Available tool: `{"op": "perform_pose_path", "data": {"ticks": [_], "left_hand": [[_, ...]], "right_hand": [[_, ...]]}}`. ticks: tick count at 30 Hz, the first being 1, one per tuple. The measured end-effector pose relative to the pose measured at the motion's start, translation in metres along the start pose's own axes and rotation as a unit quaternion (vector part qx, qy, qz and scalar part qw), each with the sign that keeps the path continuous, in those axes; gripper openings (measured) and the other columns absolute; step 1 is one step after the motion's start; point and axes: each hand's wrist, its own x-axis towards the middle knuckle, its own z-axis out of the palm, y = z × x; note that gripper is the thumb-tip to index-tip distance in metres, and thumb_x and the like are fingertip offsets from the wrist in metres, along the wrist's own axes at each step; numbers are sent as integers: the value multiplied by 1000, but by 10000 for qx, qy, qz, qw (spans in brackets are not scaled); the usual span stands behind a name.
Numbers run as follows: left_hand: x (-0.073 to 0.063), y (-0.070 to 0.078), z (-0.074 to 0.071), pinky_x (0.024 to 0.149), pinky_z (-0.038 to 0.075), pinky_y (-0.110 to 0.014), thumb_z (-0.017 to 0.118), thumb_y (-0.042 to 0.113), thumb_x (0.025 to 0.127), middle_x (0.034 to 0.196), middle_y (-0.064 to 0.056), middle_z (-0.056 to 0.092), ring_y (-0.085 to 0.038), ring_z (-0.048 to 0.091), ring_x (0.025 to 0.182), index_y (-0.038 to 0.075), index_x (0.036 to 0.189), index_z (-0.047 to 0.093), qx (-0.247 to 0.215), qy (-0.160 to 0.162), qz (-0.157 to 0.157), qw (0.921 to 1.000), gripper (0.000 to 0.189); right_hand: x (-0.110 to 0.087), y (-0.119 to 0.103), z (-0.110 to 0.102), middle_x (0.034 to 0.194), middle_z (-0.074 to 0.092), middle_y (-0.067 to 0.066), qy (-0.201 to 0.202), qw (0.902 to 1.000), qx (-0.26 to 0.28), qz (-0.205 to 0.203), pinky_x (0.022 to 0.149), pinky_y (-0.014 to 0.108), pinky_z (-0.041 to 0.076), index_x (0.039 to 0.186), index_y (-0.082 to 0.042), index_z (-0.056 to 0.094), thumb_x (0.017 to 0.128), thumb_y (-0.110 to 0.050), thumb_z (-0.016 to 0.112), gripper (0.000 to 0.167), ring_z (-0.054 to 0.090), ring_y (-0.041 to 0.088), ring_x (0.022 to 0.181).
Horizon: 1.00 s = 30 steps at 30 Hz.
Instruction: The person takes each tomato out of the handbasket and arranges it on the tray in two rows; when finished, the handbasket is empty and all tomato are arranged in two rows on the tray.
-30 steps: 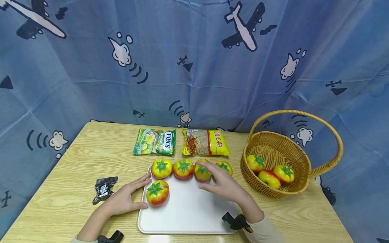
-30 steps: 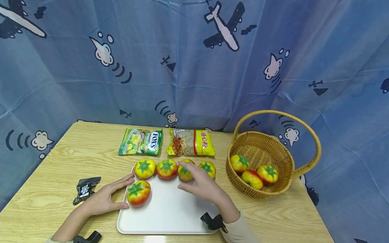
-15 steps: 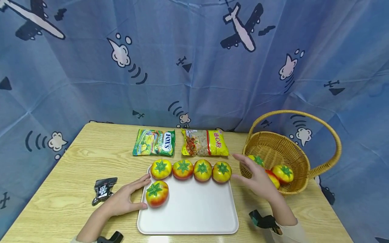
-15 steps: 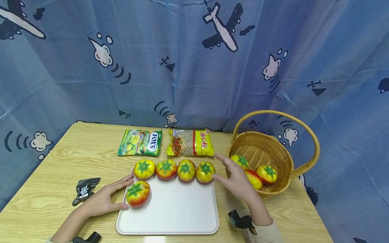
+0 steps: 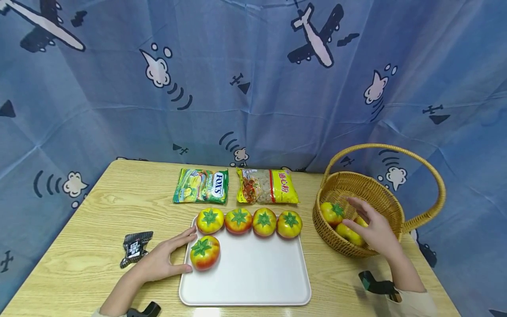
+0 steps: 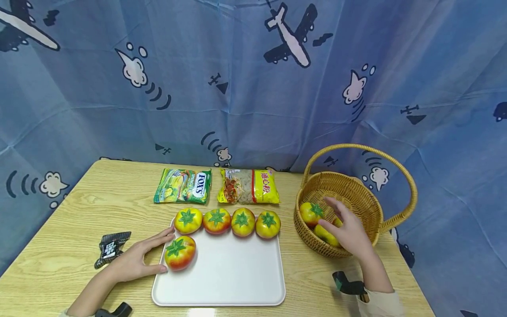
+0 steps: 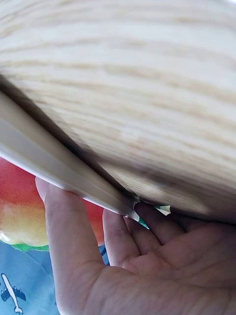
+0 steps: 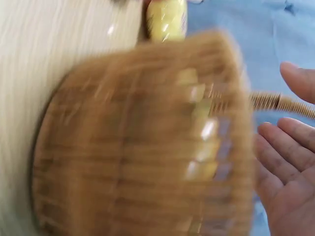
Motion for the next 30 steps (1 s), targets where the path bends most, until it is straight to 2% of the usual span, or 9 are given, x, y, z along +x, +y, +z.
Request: {"op": "perform_pose_path", "data": {"ticks": [2, 5, 8, 10, 12, 15, 17, 19, 30], "left_hand": [[0, 0, 0, 104, 34, -62, 72, 51, 77, 154, -7, 32, -38, 35, 136, 12, 140, 48, 0, -5, 0, 10000, 78], [0, 0, 0, 104, 34, -61, 72, 51, 77, 154, -6, 32, -37, 35, 136, 13, 140, 48, 31, -13, 2, 10000, 78], [0, 0, 1, 105, 34, -60, 72, 52, 77, 154, -5, 32, -37, 35, 137, 13, 140, 48, 62, -15, -11, 10000, 78], [1, 0, 1, 105, 34, -60, 71, 52, 77, 154, -5, 32, -36, 35, 137, 12, 140, 48, 58, -16, -29, 10000, 79], [1, 0, 1, 105, 34, -60, 71, 53, 77, 154, -5, 32, -37, 35, 137, 12, 140, 48, 34, -13, -44, 10000, 79], [1, -1, 1, 105, 34, -61, 71, 53, 76, 154, -6, 32, -38, 34, 137, 12, 140, 47, 11, -19, -57, 10000, 80], [1, -1, 0, 105, 33, -61, 71, 53, 76, 154, -6, 31, -38, 34, 137, 13, 141, 47, 12, -25, -62, 10000, 80], [2, -1, 0, 105, 33, -62, 71, 54, 76, 154, -5, 31, -38, 34, 137, 13, 141, 47, 18, -34, -65, 10000, 80], [1, -1, 1, 106, 33, -59, 72, 54, 76, 154, -5, 32, -36, 35, 137, 13, 140, 48, 39, -20, -58, 10000, 80]], "right_hand": [[-1, 10, -5, 141, 45, 22, 45, 9999, -56, 126, 89, -7, 27, 142, -5, 39, 90, -25, 65, 62, 31, -25, 113], [-3, 24, -13, 142, 44, 24, 69, 9992, -166, 358, 87, -8, 26, 144, -6, 37, 90, -30, 65, 65, 34, -22, 116], [-3, 34, -21, 143, 40, 27, -70, 9979, -244, 600, 84, -9, 26, 145, -2, 33, 91, -31, 63, 69, 42, 13, 133], [-3, 38, -27, 143, 38, 30, -176, 9967, -300, 734, 82, -9, 26, 146, 1, 30, 91, -31, 63, 71, 40, 39, 131], [-2, 42, -32, 143, 36, 31, -292, 9949, -422, 873, 89, -2, 35, 146, 2, 28, 92, -31, 62, 72, 37, 52, 126], [0, 47, -35, 143, 35, 34, -453, 9923, -499, 1043, 106, 31, 41, 146, 5, 26, 92, -32, 62, 74, 36, 53, 127], [1, 50, -37, 143, 33, 35, -576, 9904, -540, 1134, 102, 56, 37, 145, 6, 25, 92, -34, 61, 76, 34, 54, 127], [2, 52, -38, 142, 33, 36, -685, 9890, -568, 1179, 98, 65, 34, 145, 8, 24, 92, -34, 62, 77, 34, 55, 127], [9, 55, -41, 139, 33, 39, -1379, 9774, -1218, 1045, 94, 68, 33, 140, 14, 29, 85, -29, 70, 81, 34, 57, 122]]}}
